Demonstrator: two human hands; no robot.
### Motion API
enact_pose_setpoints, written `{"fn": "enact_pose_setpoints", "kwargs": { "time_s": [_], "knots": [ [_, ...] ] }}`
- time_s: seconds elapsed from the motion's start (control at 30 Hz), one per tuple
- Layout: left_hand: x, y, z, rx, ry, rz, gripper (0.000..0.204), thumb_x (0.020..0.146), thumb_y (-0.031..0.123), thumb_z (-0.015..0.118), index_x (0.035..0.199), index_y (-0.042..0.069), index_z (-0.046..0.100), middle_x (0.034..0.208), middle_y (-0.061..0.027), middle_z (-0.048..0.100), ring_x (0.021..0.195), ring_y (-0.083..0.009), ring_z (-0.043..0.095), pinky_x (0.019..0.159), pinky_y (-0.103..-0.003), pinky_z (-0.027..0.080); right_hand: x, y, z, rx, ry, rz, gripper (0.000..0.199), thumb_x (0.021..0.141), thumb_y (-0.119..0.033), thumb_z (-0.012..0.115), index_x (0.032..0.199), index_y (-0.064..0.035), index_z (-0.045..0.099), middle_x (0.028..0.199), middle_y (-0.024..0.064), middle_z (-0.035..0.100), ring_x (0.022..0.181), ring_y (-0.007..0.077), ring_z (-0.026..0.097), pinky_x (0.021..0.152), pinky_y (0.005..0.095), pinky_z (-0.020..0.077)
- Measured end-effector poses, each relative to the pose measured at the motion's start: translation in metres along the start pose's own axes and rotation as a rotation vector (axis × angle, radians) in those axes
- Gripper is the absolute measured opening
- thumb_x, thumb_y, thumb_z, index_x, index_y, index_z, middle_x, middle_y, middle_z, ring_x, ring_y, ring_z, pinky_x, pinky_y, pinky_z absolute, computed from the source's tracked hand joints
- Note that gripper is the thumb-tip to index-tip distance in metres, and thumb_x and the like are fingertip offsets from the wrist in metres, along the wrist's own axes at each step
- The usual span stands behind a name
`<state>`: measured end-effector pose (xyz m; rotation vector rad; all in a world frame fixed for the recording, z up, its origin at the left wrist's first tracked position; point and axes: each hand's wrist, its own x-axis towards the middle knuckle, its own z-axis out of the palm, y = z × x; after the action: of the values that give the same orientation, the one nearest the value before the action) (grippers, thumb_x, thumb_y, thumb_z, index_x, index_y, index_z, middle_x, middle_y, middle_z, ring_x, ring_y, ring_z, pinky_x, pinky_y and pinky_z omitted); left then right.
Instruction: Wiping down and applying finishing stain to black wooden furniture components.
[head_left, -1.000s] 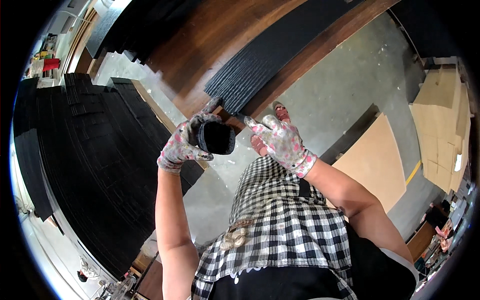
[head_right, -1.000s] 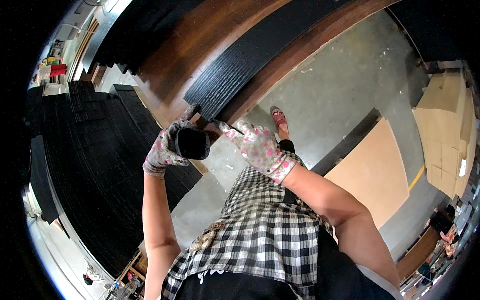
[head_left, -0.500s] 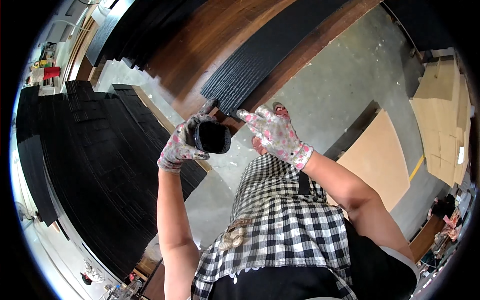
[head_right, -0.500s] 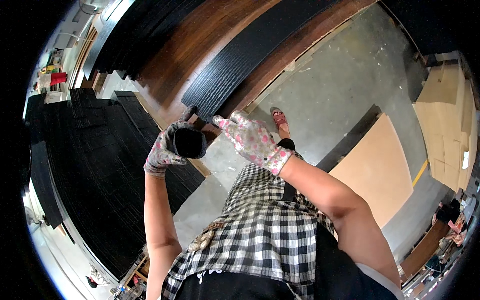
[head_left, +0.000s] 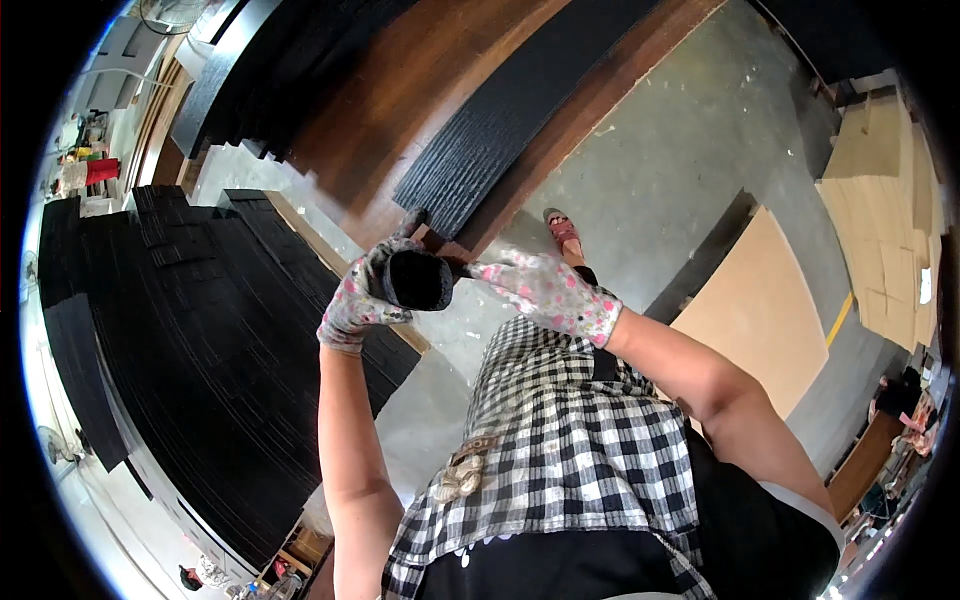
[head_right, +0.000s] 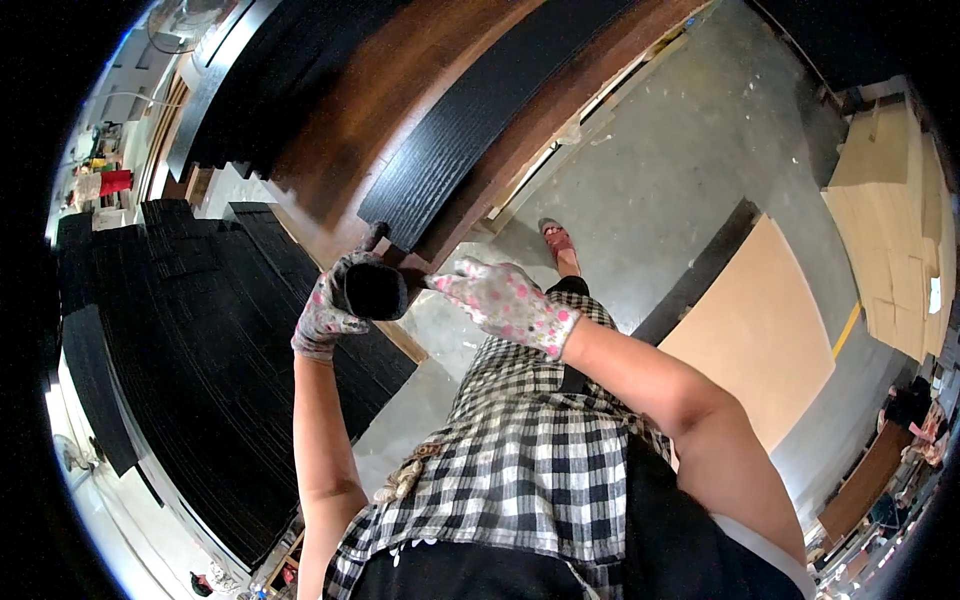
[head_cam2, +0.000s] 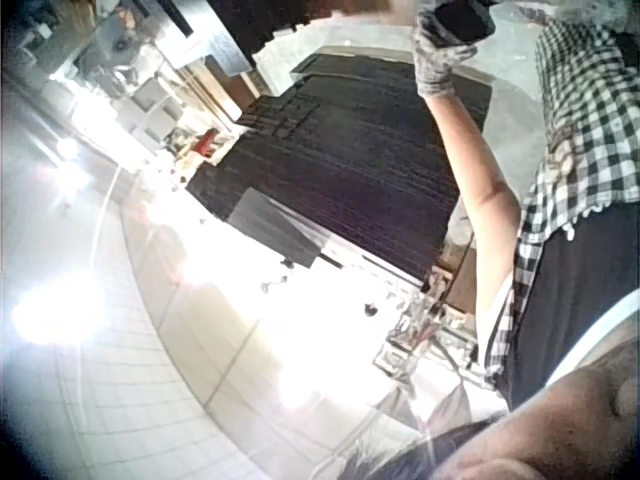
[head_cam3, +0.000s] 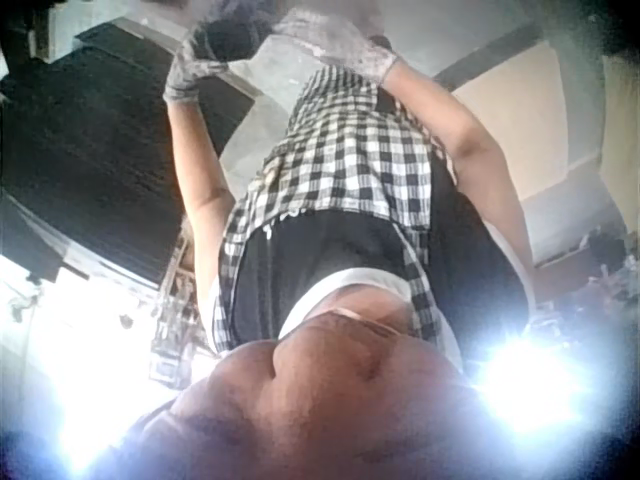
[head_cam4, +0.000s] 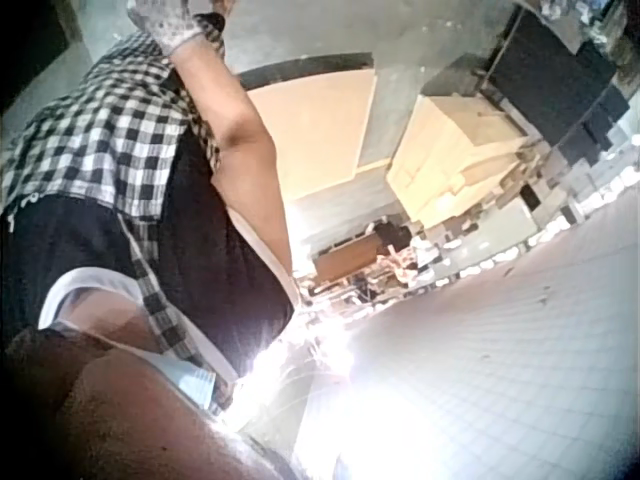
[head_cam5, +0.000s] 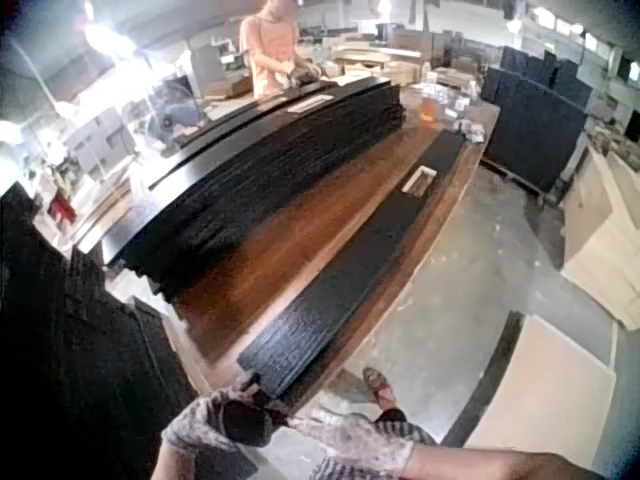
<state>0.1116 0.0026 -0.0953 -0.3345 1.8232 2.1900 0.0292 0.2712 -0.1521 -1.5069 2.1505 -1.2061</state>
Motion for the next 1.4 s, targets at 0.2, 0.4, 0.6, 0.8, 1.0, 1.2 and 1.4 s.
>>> {"fn": "enact_pose_setpoints", "kwargs": {
  "time_s": [0.2, 0.4, 0.6, 0.8, 1.0, 1.2, 1.4],
  "knots": [
    [-0.007, -0.015, -0.008, -0.132, 0.044, 0.000, 0.094, 0.044, 0.027, 0.094, 0.124, -0.001, 0.054, 0.116, -0.0059, 0.061, 0.111, -0.0184, 0.056, 0.099, -0.033, 0.042, 0.004, -0.008, -0.035, 0.116, 0.170, 0.144, 0.037, 0.085, -0.005, 0.056, 0.121, -0.0044, 0.060, 0.115, 0.0160, 0.063, 0.109, 0.0314, 0.059, 0.092, 0.0389, 0.0486],
    [-0.032, -0.022, 0.027, -0.254, 0.072, 0.055, 0.085, 0.050, 0.027, 0.092, 0.121, -0.001, 0.055, 0.124, -0.0145, 0.058, 0.116, -0.0248, 0.055, 0.101, -0.038, 0.043, 0.012, -0.006, -0.060, 0.201, 0.277, 0.322, 0.029, 0.092, -0.006, 0.052, 0.119, 0.0002, 0.060, 0.115, 0.0169, 0.064, 0.107, 0.0289, 0.061, 0.092, 0.0345, 0.0475],
    [-0.064, -0.057, 0.069, -0.039, 0.354, 0.268, 0.078, 0.059, 0.019, 0.089, 0.124, 0.001, 0.049, 0.121, -0.0121, 0.058, 0.112, -0.0227, 0.057, 0.096, -0.037, 0.047, 0.050, -0.018, -0.073, 0.380, 0.229, 0.303, 0.030, 0.093, -0.003, 0.051, 0.121, 0.0016, 0.059, 0.098, 0.0088, 0.065, 0.081, 0.0136, 0.060, 0.080, 0.0261, 0.0493],
    [-0.098, -0.068, 0.074, -0.185, 0.971, 0.462, 0.075, 0.061, 0.003, 0.076, 0.129, 0.003, 0.045, 0.120, -0.0102, 0.057, 0.109, -0.0217, 0.058, 0.097, -0.035, 0.047, 0.077, -0.002, -0.068, 0.426, 0.178, 0.230, 0.032, 0.093, -0.004, 0.053, 0.123, 0.0012, 0.058, 0.083, 0.0008, 0.061, 0.066, 0.0059, 0.050, 0.061, 0.0209, 0.0435],
    [-0.089, -0.097, 0.036, 0.015, 1.328, 0.473, 0.069, 0.069, 0.012, 0.081, 0.128, 0.000, 0.047, 0.118, -0.0107, 0.059, 0.110, -0.0204, 0.057, 0.097, -0.033, 0.045, 0.093, 0.002, -0.053, 0.367, -0.007, 0.119, 0.031, 0.095, -0.006, 0.050, 0.125, -0.0020, 0.057, 0.080, -0.0007, 0.060, 0.063, 0.0034, 0.049, 0.058, 0.0194, 0.0420],
    [-0.111, -0.138, 0.036, 0.468, 1.446, 0.138, 0.079, 0.073, 0.014, 0.078, 0.138, 0.001, 0.037, 0.139, -0.0154, 0.045, 0.126, -0.0243, 0.047, 0.106, -0.034, 0.037, 0.097, 0.029, -0.026, 0.262, -0.118, -0.015, 0.030, 0.097, -0.010, 0.049, 0.126, -0.0030, 0.056, 0.083, -0.0013, 0.059, 0.068, 0.0032, 0.049, 0.059, 0.0192, 0.0427],
    [-0.139, -0.168, 0.113, 0.353, 1.676, 0.185, 0.071, 0.077, 0.021, 0.075, 0.135, -0.001, 0.039, 0.132, -0.0175, 0.048, 0.124, -0.0305, 0.046, 0.106, -0.040, 0.036, 0.087, 0.027, -0.027, 0.350, -0.145, 0.095, 0.032, 0.097, -0.013, 0.049, 0.127, -0.0024, 0.055, 0.084, -0.0013, 0.059, 0.070, 0.0037, 0.051, 0.061, 0.0191, 0.0430]
  ]
}}
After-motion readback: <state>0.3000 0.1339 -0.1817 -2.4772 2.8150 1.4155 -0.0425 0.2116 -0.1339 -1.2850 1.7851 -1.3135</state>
